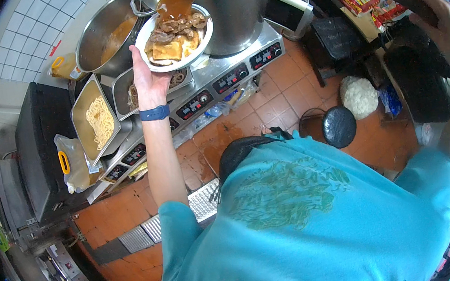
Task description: The person retrieves a plastic bag from a shelf, then assembles food orders in a commercial kitchen. They place cooked items into bowls, add broth from a pot, and pack the finished bowls into takeaway containers with lids.
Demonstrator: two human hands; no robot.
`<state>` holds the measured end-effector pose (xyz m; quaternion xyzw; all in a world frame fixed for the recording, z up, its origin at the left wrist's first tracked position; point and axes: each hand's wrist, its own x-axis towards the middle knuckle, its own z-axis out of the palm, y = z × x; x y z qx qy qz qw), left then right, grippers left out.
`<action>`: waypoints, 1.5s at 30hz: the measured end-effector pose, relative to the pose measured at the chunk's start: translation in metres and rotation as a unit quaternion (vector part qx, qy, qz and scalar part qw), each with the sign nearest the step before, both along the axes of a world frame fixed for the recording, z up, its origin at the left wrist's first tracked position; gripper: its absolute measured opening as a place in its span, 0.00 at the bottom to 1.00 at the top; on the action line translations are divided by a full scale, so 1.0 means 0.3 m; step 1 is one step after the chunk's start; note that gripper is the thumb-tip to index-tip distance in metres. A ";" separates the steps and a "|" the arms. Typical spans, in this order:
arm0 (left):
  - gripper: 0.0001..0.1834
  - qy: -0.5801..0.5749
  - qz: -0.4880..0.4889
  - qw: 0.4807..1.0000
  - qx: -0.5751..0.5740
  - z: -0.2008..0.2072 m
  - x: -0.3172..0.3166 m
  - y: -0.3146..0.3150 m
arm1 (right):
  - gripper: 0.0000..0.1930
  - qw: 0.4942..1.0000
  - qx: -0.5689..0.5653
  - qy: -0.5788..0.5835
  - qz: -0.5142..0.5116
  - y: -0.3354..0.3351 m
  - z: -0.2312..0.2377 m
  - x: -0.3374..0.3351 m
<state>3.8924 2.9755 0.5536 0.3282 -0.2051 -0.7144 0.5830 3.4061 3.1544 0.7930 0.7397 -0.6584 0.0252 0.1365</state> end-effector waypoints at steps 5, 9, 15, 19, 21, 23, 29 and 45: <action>0.36 -0.002 0.007 1.000 -0.006 -0.015 -0.008 -0.015 | 0.24 0.986 -0.075 0.121 0.086 0.001 -0.039 -0.007; 0.35 0.003 0.015 1.000 0.004 -0.015 -0.013 -0.020 | 0.25 0.994 -0.042 0.004 0.105 -0.065 -0.055 -0.081; 0.35 -0.023 0.036 0.999 0.004 -0.029 -0.013 -0.012 | 0.30 0.973 0.164 -0.121 -0.109 -0.404 -0.072 -0.005; 0.34 -0.031 0.041 0.999 -0.003 -0.045 -0.012 0.001 | 0.24 0.971 -0.021 0.079 0.223 -0.725 -0.212 0.183; 0.34 -0.041 0.045 0.998 0.002 -0.053 -0.014 0.010 | 0.11 0.990 0.026 0.121 0.060 -0.816 -0.243 0.237; 0.34 -0.045 0.056 0.997 0.020 -0.062 -0.019 0.023 | 0.07 0.974 -0.050 0.136 0.175 -0.900 -0.282 0.297; 0.34 -0.029 0.057 0.997 0.033 -0.083 -0.029 0.054 | 0.09 0.965 0.026 0.203 0.164 -1.001 -0.320 0.388; 0.33 -0.004 0.049 0.999 0.020 -0.124 -0.010 -0.012 | 0.11 0.939 0.245 -0.236 -0.059 -0.650 0.075 0.051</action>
